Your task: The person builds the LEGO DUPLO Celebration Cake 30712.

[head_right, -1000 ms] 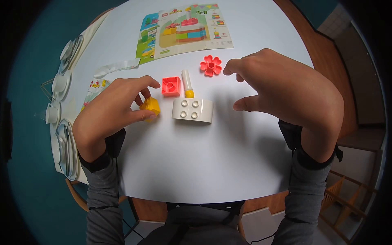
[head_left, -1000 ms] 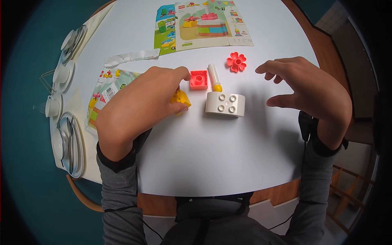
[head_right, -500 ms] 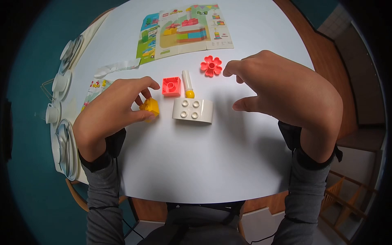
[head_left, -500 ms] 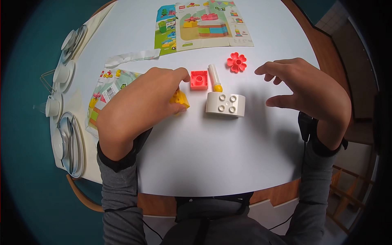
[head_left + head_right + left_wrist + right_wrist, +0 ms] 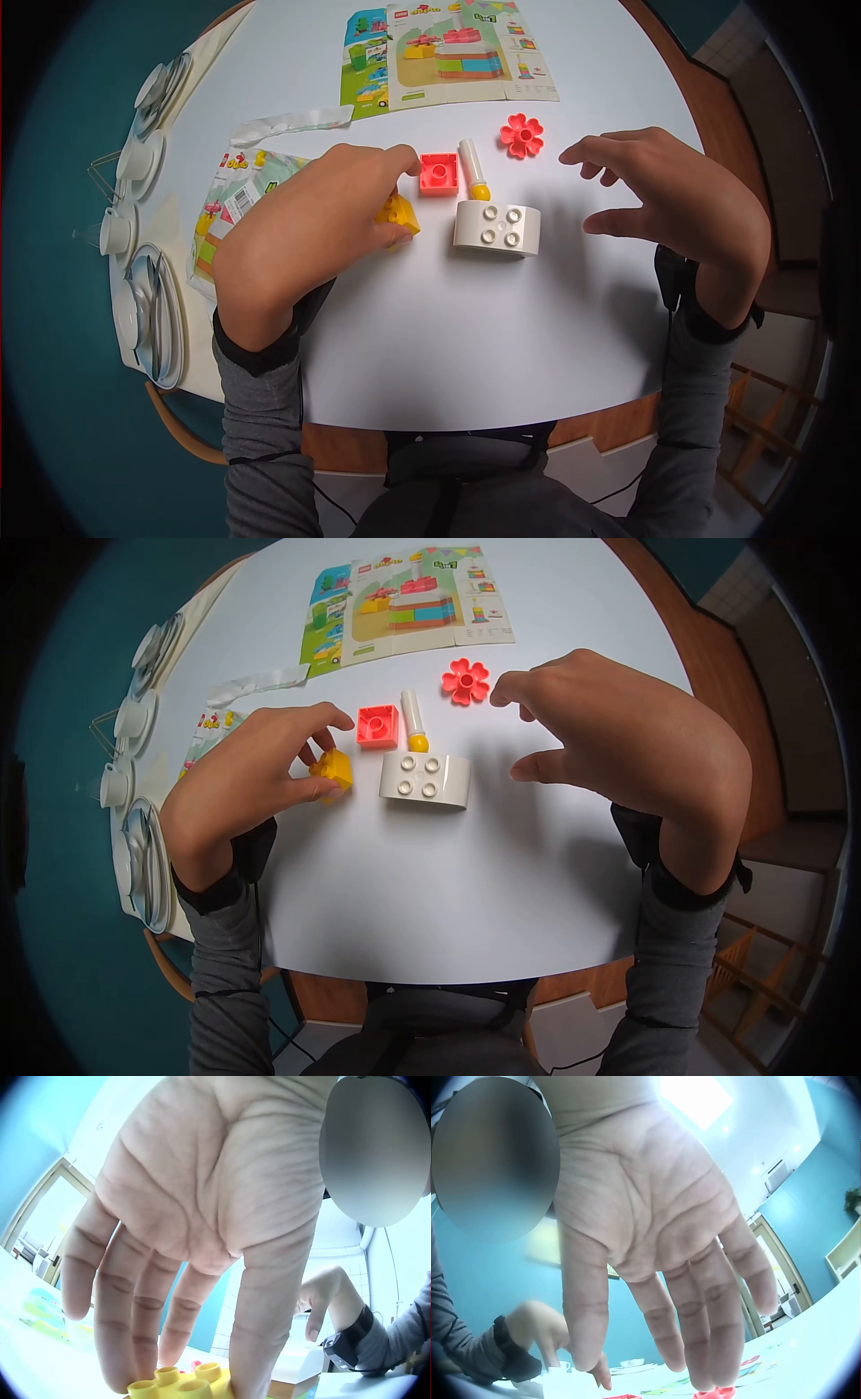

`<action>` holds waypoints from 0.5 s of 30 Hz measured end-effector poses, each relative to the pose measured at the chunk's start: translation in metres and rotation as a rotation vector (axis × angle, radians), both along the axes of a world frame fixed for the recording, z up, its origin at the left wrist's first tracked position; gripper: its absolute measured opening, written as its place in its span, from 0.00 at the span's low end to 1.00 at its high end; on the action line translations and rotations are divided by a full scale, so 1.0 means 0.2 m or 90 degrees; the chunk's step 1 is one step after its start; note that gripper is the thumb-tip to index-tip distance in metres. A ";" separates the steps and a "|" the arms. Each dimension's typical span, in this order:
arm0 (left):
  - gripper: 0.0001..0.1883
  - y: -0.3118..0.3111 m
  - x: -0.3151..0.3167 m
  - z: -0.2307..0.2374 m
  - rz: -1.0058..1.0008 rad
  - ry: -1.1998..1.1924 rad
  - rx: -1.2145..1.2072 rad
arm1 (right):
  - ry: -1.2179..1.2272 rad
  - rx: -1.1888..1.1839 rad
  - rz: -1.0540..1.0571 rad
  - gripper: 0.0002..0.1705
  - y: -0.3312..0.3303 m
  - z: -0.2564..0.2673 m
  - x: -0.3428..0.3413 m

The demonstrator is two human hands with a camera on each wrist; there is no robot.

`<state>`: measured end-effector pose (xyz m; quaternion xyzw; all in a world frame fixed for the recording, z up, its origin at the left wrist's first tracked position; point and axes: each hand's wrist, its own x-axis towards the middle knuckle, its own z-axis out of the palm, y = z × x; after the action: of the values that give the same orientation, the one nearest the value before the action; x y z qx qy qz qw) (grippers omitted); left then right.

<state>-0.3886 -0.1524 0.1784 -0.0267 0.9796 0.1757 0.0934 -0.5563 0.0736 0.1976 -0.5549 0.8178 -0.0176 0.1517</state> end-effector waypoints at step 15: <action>0.25 0.00 0.01 -0.09 -0.017 0.071 0.009 | 0.003 0.024 0.004 0.32 -0.01 0.00 0.00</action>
<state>-0.3869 -0.1528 0.1604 -0.0031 0.9822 0.1829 0.0415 -0.5563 0.0713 0.1976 -0.5546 0.8166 -0.0002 0.1601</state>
